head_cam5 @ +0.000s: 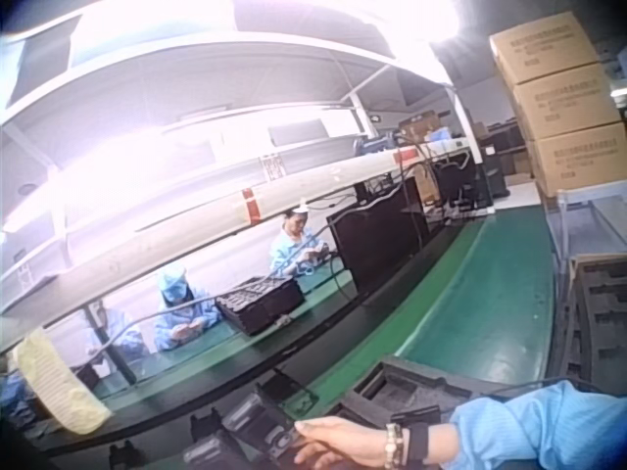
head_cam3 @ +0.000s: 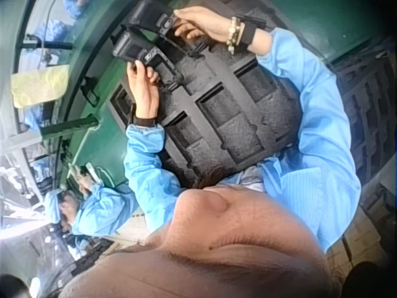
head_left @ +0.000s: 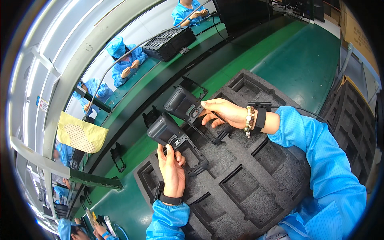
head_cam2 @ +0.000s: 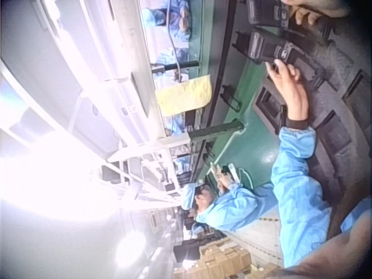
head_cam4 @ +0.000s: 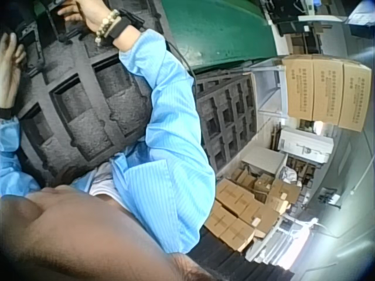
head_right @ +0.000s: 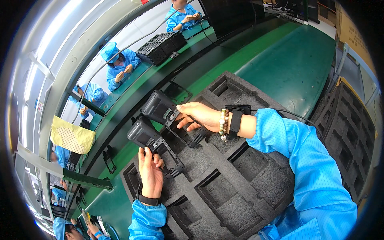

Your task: Manually assembling or inspecting industrial handheld scanning devices on an assembly line.

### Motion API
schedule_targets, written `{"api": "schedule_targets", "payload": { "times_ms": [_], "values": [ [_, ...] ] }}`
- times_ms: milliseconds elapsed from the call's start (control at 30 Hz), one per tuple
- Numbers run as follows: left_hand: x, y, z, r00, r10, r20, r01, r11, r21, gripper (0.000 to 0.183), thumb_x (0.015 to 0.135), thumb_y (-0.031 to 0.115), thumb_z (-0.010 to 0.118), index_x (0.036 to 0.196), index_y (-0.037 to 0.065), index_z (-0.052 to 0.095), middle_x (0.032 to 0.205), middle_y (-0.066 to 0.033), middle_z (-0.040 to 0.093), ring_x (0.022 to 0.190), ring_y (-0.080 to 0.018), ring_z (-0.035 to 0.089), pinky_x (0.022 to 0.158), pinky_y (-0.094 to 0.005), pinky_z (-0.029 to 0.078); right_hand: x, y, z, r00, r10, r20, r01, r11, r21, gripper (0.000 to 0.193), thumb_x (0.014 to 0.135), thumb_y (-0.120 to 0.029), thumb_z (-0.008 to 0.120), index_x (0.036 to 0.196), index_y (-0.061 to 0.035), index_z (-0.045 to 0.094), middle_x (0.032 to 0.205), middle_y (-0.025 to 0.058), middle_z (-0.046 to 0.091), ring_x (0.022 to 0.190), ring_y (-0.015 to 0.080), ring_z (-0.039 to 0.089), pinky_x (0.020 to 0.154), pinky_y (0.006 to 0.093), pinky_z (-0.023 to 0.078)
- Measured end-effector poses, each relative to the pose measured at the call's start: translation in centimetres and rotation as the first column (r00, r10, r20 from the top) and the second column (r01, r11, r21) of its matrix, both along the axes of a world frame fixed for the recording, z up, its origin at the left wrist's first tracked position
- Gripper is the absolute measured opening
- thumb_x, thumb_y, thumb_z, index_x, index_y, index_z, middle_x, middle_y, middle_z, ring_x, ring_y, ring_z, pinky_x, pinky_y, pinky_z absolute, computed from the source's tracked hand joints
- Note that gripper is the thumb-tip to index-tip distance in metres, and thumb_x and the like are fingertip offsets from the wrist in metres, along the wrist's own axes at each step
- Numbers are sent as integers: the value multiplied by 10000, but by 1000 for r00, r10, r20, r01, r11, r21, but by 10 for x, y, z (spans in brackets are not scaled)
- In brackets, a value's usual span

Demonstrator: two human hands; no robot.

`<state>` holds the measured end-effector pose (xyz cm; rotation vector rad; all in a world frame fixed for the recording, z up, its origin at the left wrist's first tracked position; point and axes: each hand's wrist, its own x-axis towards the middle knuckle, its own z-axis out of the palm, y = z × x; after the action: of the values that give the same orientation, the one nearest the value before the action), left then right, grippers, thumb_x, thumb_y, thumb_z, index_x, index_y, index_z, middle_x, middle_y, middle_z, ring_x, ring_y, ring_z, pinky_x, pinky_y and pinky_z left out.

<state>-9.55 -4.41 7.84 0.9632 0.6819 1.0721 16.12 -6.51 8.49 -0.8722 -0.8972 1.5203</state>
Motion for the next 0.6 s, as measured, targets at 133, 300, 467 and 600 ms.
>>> {"api": "schedule_targets", "payload": {
  "times_ms": [133, 300, 467, 600],
  "values": [
    [-3, 2, -2, 1000, -1, -19, 1, 1000, -22, 265, 1004, 229, 550, 1213, 115, 435, 896, 34, 497, 661, -63, 474, 558, -215, 389, 1, 1, -2, 1000, 2, 14, -2, 1000, -5, 320, 1015, -384, 481, 1096, -106, 616, 1076, 3, 667, 871, 90, 640, 645, 224, 515],
    [-1, -3, 3, 992, -10, -124, -2, 995, -96, 180, 1004, 325, 542, 1068, 157, 532, 838, 49, 521, 699, -50, 499, 607, -184, 420, 1, 0, -3, 1000, 2, 11, -2, 1000, -9, 315, 1016, -378, 481, 1096, -103, 613, 1069, 1, 663, 857, 85, 633, 635, 220, 507],
    [1, -5, 4, 999, 14, -37, -16, 999, -41, 192, 1014, 331, 516, 1094, 156, 514, 1058, 14, 592, 925, -112, 568, 812, -301, 468, 2, 1, -4, 1000, 2, 7, -1, 1000, -9, 315, 1018, -372, 478, 1095, -97, 609, 1064, 1, 659, 849, 81, 625, 623, 213, 500],
    [1, -4, 2, 998, -32, 45, 34, 998, -49, 216, 1026, 336, 484, 1130, 147, 489, 1119, -20, 600, 1014, -164, 592, 886, -363, 479, 1, 2, -3, 1000, -1, 12, 1, 1000, -16, 306, 1020, -364, 474, 1087, -98, 608, 1049, -6, 657, 829, 71, 618, 612, 202, 492]
  ]
}}
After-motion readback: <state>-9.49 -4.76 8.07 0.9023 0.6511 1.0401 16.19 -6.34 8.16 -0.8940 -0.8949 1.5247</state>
